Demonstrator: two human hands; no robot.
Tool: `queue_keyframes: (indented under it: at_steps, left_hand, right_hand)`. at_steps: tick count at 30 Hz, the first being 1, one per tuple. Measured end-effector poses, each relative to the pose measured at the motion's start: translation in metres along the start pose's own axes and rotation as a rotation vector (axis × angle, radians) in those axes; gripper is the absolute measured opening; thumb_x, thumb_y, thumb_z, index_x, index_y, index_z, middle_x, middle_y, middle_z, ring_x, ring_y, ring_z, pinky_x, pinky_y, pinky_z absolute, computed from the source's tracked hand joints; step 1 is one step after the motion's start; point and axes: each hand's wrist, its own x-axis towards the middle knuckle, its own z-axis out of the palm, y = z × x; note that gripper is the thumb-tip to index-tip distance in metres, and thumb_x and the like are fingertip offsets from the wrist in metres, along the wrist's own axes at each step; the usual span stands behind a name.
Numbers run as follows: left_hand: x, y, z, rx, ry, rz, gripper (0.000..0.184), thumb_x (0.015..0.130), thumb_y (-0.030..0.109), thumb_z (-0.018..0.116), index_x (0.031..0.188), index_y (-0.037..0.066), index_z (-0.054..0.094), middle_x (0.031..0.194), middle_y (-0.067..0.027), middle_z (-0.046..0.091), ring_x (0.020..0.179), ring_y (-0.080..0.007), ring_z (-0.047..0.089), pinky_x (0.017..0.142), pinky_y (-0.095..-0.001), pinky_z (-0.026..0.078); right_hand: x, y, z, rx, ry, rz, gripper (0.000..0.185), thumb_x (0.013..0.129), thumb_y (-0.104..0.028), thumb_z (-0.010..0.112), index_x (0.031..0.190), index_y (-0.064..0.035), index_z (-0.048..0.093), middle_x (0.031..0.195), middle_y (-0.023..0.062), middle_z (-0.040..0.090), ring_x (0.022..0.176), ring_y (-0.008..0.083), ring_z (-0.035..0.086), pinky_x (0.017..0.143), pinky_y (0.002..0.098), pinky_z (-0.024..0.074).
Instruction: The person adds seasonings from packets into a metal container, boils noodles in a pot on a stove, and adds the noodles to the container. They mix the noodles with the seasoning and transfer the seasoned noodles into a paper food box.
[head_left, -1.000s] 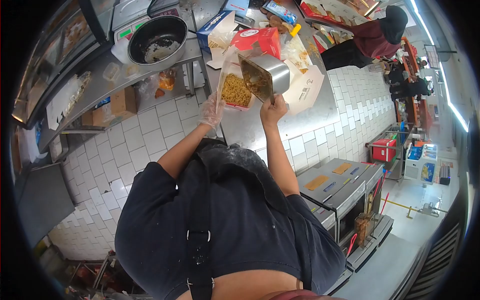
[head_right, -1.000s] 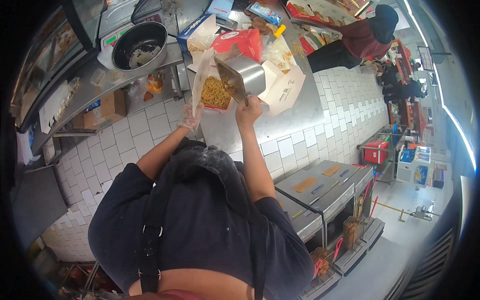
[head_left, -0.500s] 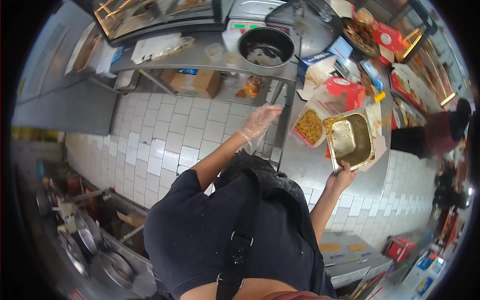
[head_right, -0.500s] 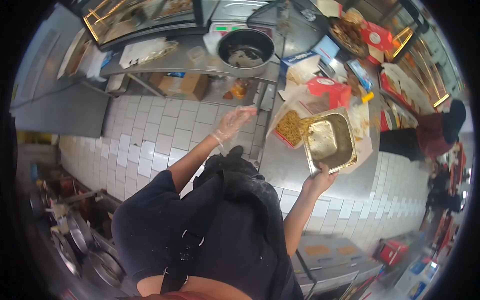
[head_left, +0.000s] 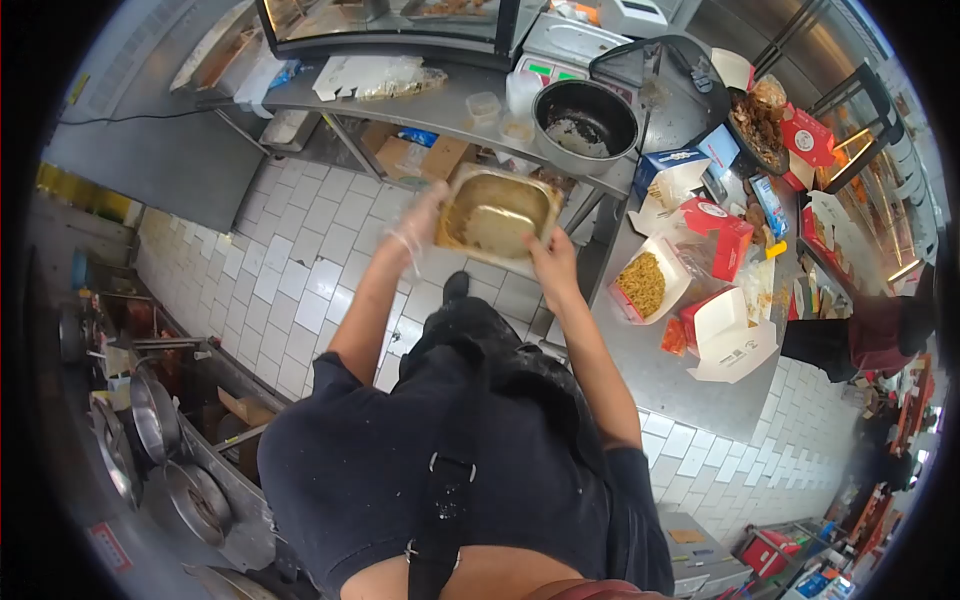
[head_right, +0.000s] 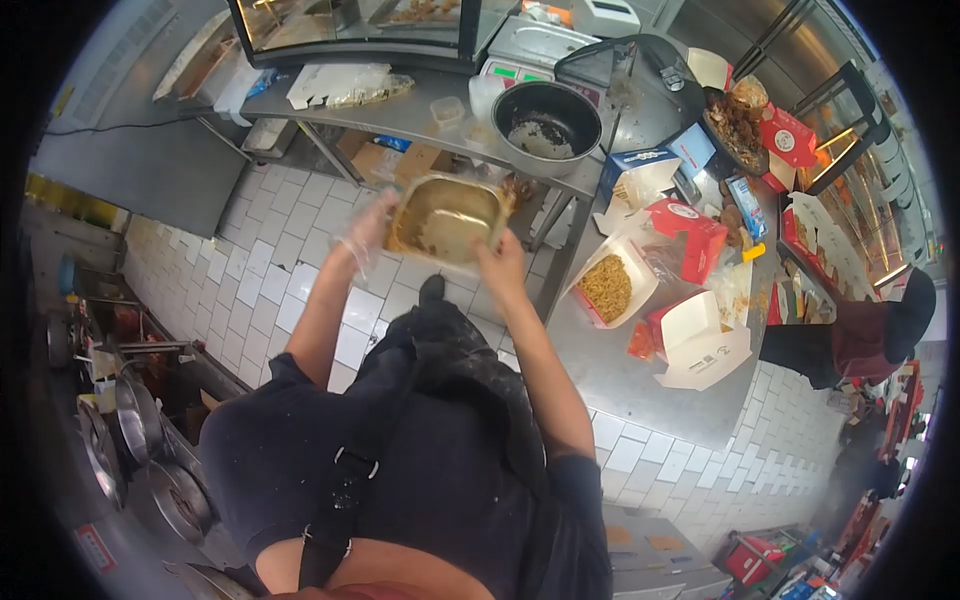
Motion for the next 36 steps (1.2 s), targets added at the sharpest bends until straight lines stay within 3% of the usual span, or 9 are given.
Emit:
queue_keyframes:
  at_steps: [5, 11, 15, 18, 22, 25, 29, 32, 36]
  left_hand:
    - [0.106, 0.066, -0.093, -0.127, -0.060, -0.015, 0.060, 0.096, 0.047, 0.045, 0.132, -0.002, 0.047, 0.131, -0.0150, 0.051, 0.119, -0.0237, 0.051, 0.101, -0.0363, 0.041]
    - [0.266, 0.084, -0.171, -0.252, 0.111, -0.048, 0.043, 0.093, 0.038, 0.050, 0.118, 0.003, 0.057, 0.109, -0.0084, 0.060, 0.098, -0.0207, 0.057, 0.086, -0.0357, 0.047]
    - [0.381, 0.026, -0.226, -0.342, 0.055, 0.252, 0.030, 0.094, 0.030, 0.049, 0.110, 0.009, 0.063, 0.102, -0.0030, 0.063, 0.094, -0.0168, 0.058, 0.082, -0.0335, 0.047]
    - [0.387, 0.036, -0.235, -0.376, -0.190, 0.232, 0.026, 0.094, 0.028, 0.045, 0.101, 0.008, 0.061, 0.093, -0.0030, 0.063, 0.092, -0.0186, 0.058, 0.082, -0.0360, 0.047]
    - [0.295, 0.073, -0.186, -0.549, 0.398, 0.079, 0.038, 0.092, 0.031, 0.043, 0.110, -0.001, 0.056, 0.100, -0.0127, 0.059, 0.102, -0.0297, 0.055, 0.094, -0.0426, 0.044]
    - [0.269, 0.017, -0.193, 0.225, 0.608, 0.481, 0.035, 0.096, 0.027, 0.040, 0.108, -0.002, 0.058, 0.107, -0.0144, 0.057, 0.107, -0.0284, 0.052, 0.091, -0.0443, 0.044]
    - [0.173, -0.010, -0.074, 0.457, -0.109, 0.597, 0.035, 0.100, 0.026, 0.039, 0.104, 0.000, 0.062, 0.097, -0.0121, 0.063, 0.091, -0.0271, 0.058, 0.087, -0.0379, 0.044]
    - [0.106, 0.027, 0.048, 0.496, -0.852, 0.547, 0.041, 0.098, 0.037, 0.046, 0.109, 0.002, 0.063, 0.109, -0.0163, 0.065, 0.104, -0.0315, 0.060, 0.091, -0.0391, 0.045]
    - [0.062, 0.062, 0.216, 0.989, -0.986, 0.835, 0.067, 0.090, 0.061, 0.042, 0.111, 0.001, 0.064, 0.108, -0.0214, 0.066, 0.103, -0.0331, 0.062, 0.093, -0.0394, 0.046]
  right_hand:
    - [0.124, -0.005, 0.106, -0.437, -0.144, 0.112, 0.037, 0.088, -0.030, 0.067, 0.111, -0.0032, 0.057, 0.085, 0.0030, 0.060, 0.072, 0.0117, 0.055, 0.069, 0.0274, 0.0492]
    - [0.281, 0.036, 0.216, 0.009, -0.104, 0.387, 0.045, 0.089, -0.040, 0.063, 0.115, -0.0054, 0.052, 0.081, 0.0021, 0.047, 0.066, 0.0112, 0.048, 0.065, 0.0332, 0.0548]
    - [0.311, 0.045, 0.236, 0.219, -0.105, 0.400, 0.054, 0.090, -0.039, 0.061, 0.130, -0.0073, 0.044, 0.127, 0.0117, 0.047, 0.097, 0.0252, 0.056, 0.086, 0.0388, 0.0532]
    - [0.290, 0.038, 0.225, 0.100, -0.030, 0.263, 0.054, 0.086, -0.035, 0.068, 0.131, -0.0127, 0.047, 0.118, 0.0083, 0.058, 0.093, 0.0200, 0.060, 0.081, 0.0344, 0.0512]
    - [0.197, 0.004, 0.174, -0.297, 0.259, -0.250, 0.040, 0.083, -0.026, 0.071, 0.115, -0.0050, 0.059, 0.100, 0.0124, 0.065, 0.086, 0.0165, 0.065, 0.072, 0.0296, 0.0519]
    - [0.105, -0.011, 0.092, -0.613, 0.802, -0.574, 0.016, 0.086, -0.016, 0.067, 0.098, -0.0057, 0.066, 0.089, 0.0071, 0.065, 0.077, 0.0149, 0.064, 0.068, 0.0275, 0.0511]
    - [-0.016, 0.012, -0.064, -0.671, 1.587, -0.222, 0.032, 0.098, -0.031, 0.050, 0.096, -0.0001, 0.060, 0.083, 0.0106, 0.064, 0.074, 0.0188, 0.061, 0.068, 0.0302, 0.0491]
    - [-0.051, 0.080, -0.166, -0.795, 1.391, 0.213, 0.042, 0.095, -0.037, 0.049, 0.100, 0.0017, 0.064, 0.093, 0.0231, 0.066, 0.087, 0.0353, 0.063, 0.077, 0.0417, 0.0484]
    - [-0.034, 0.113, -0.217, -0.791, 1.171, 0.372, 0.043, 0.091, -0.036, 0.049, 0.105, 0.0016, 0.064, 0.102, 0.0271, 0.064, 0.100, 0.0412, 0.061, 0.087, 0.0456, 0.0472]
